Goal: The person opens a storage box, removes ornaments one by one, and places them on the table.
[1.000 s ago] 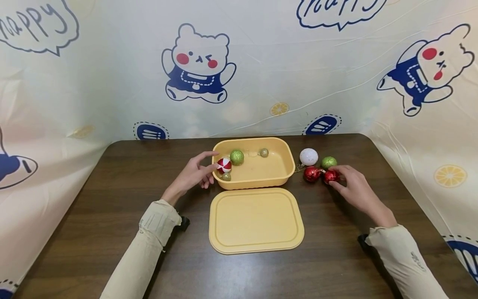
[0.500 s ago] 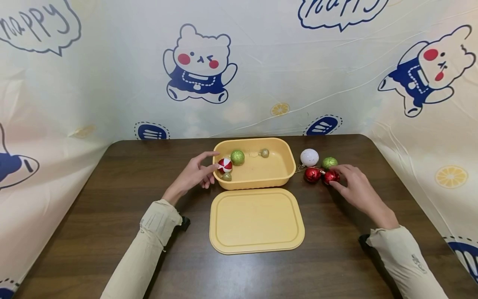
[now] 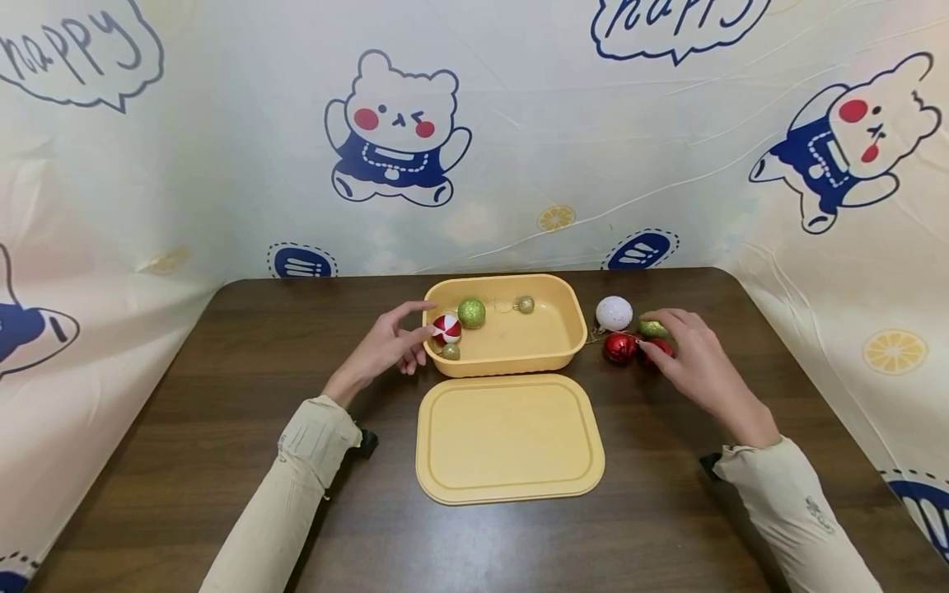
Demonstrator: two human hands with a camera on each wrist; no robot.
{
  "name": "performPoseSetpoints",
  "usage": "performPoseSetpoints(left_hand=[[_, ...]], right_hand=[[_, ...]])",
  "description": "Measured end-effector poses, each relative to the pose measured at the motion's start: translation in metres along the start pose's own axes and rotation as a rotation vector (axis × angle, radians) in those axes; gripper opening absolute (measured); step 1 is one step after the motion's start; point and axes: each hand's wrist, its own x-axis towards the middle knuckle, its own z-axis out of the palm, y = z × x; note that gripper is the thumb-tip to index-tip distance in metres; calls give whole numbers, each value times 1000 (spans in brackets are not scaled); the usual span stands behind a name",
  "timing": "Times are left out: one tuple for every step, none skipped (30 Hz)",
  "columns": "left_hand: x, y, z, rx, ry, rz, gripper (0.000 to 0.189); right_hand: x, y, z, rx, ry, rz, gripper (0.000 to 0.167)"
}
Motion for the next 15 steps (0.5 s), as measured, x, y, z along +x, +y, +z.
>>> performPoseSetpoints(left_hand=[[0,0,0,-9,0,0,51],[0,0,0,-15,0,-1,51],[0,0,0,-20,1,-1,51],[0,0,0,-24,2,-2,51],[0,-1,0,-24,3,-4,51],[0,-1,0,-22,4,-4,51],[0,-1,0,-19,5,-5,51],[1,-1,0,-14,6,-6,52],[1,-1,-1,-11,6,-7,52],[1,-1,-1,-8,5,-7,52],[1,-1,-1,-8,4,-7,53],[1,-1,-1,-7,5,-8,53],[1,-1,-1,-5,6,-8,53],[0,-1,-1,-5,8,-9,53],[0,-1,-1,-5,9,-9,53]], right_hand=[[2,-2,0,5,1,-2,34],[4,-5,1,11,-1,0,34],[6,-7,1,17,-4,2,35],[8,-9,2,23,-7,3,35],[10,-11,3,26,-10,5,36],[13,-13,4,28,-11,3,36],[15,-15,5,29,-10,-1,37],[17,-18,6,32,-6,-7,37],[19,-19,7,35,-4,-15,38],[22,-21,8,41,0,-23,38],[25,-23,9,48,3,-31,37],[27,-25,10,55,5,-40,37],[30,-27,11,64,6,-48,37],[32,-29,13,74,5,-53,36],[35,-31,14,82,2,-56,35]])
